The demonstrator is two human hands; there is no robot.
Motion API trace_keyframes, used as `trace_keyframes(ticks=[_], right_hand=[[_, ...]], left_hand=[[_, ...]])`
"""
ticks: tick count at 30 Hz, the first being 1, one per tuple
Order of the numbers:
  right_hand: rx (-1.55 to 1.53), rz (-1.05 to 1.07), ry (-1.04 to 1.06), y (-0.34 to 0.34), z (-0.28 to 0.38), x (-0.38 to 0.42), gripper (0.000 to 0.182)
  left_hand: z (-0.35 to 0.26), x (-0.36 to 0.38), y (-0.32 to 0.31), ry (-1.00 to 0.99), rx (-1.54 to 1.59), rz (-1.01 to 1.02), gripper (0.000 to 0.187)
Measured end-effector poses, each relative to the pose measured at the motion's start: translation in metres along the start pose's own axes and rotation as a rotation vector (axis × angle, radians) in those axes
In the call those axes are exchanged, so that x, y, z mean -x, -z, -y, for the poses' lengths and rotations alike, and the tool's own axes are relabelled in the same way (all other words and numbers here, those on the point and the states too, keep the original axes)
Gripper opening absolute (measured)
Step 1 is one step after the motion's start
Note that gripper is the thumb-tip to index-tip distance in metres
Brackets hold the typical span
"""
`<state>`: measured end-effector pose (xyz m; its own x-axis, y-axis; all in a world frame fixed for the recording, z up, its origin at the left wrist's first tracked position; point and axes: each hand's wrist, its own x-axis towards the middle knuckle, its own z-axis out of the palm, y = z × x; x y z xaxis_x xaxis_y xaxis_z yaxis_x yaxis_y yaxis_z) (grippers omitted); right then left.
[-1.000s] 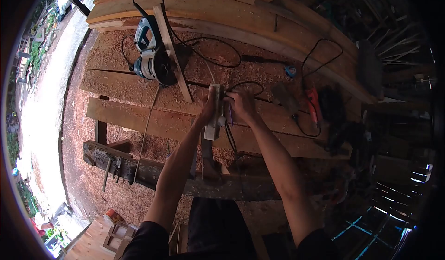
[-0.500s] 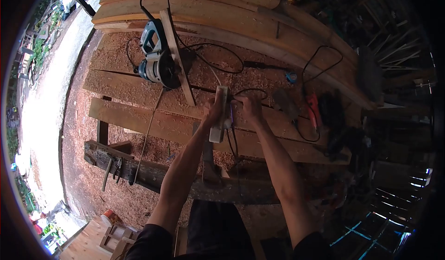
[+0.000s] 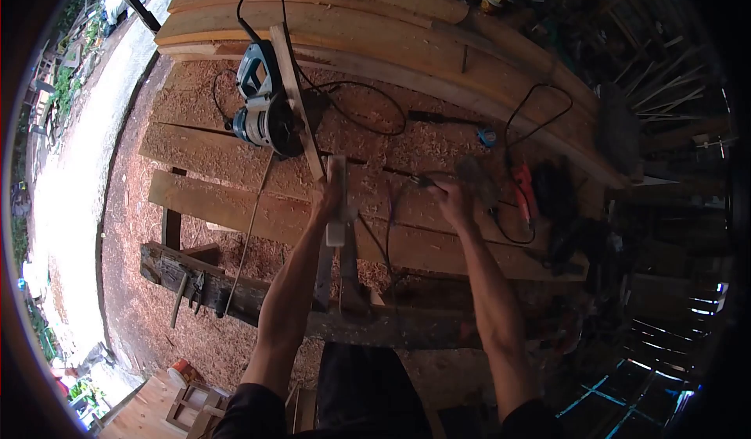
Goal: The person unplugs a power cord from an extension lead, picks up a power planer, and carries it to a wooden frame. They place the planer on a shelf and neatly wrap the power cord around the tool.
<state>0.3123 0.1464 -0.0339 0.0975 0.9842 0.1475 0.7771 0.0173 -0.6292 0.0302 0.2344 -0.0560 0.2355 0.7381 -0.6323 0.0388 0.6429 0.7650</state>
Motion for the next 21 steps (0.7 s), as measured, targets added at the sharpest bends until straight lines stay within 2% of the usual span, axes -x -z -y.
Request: trace_keyframes(ticks=[1,3,4,5,7,8,10,13,14,15,17,18,19,21], right_hand=[[-0.086,0.071,-0.147,0.012,-0.024,0.009,0.018],[-0.102,0.035,-0.147,0.014,-0.029,0.031,0.019],[-0.1,-0.026,-0.125,0.02,-0.029,0.033,0.021],[-0.087,-0.042,-0.119,0.024,-0.029,0.026,0.021],[-0.008,-0.06,-0.263,0.017,-0.016,0.027,0.026],[0.007,-0.099,-0.259,0.013,-0.013,0.027,0.028],[-0.016,-0.095,-0.239,0.012,-0.01,0.025,0.028],[0.009,-0.111,-0.156,0.013,-0.017,0.035,0.029],[0.043,-0.13,-0.096,0.014,-0.021,0.039,0.029],[0.045,-0.125,-0.114,0.019,-0.023,0.046,0.029],[-0.113,-0.146,-0.237,0.026,-0.025,0.054,0.029],[-0.115,-0.145,-0.256,0.029,-0.02,0.063,0.029],[-0.139,-0.186,-0.243,0.035,-0.015,0.068,0.029],[-0.154,-0.236,-0.235,0.044,-0.01,0.078,0.029]], left_hand=[[-0.005,-0.009,-0.003,-0.022,-0.006,0.001,0.088],[0.018,0.002,-0.021,-0.094,-0.405,-0.274,0.088],[0.0,0.013,-0.034,-0.023,-0.397,-0.22,0.085],[-0.008,0.006,-0.042,-0.04,-0.392,-0.208,0.085],[0.006,-0.002,-0.051,-0.056,-0.363,-0.183,0.081],[0.016,-0.009,-0.053,-0.051,-0.377,-0.17,0.081],[0.051,-0.039,-0.048,-0.186,-0.577,-0.289,0.075],[0.076,-0.059,-0.036,-0.159,-0.597,-0.277,0.07],[0.091,-0.071,-0.032,-0.226,-0.704,-0.313,0.066],[0.098,-0.067,-0.034,-0.214,-0.711,-0.299,0.066],[0.1,-0.067,-0.035,-0.409,-0.664,-0.471,0.058],[0.087,-0.058,-0.037,-0.217,-0.687,-0.368,0.051],[0.085,-0.05,-0.038,-0.214,-0.694,-0.358,0.051],[0.085,-0.039,-0.042,-0.424,-0.628,-0.339,0.042]])
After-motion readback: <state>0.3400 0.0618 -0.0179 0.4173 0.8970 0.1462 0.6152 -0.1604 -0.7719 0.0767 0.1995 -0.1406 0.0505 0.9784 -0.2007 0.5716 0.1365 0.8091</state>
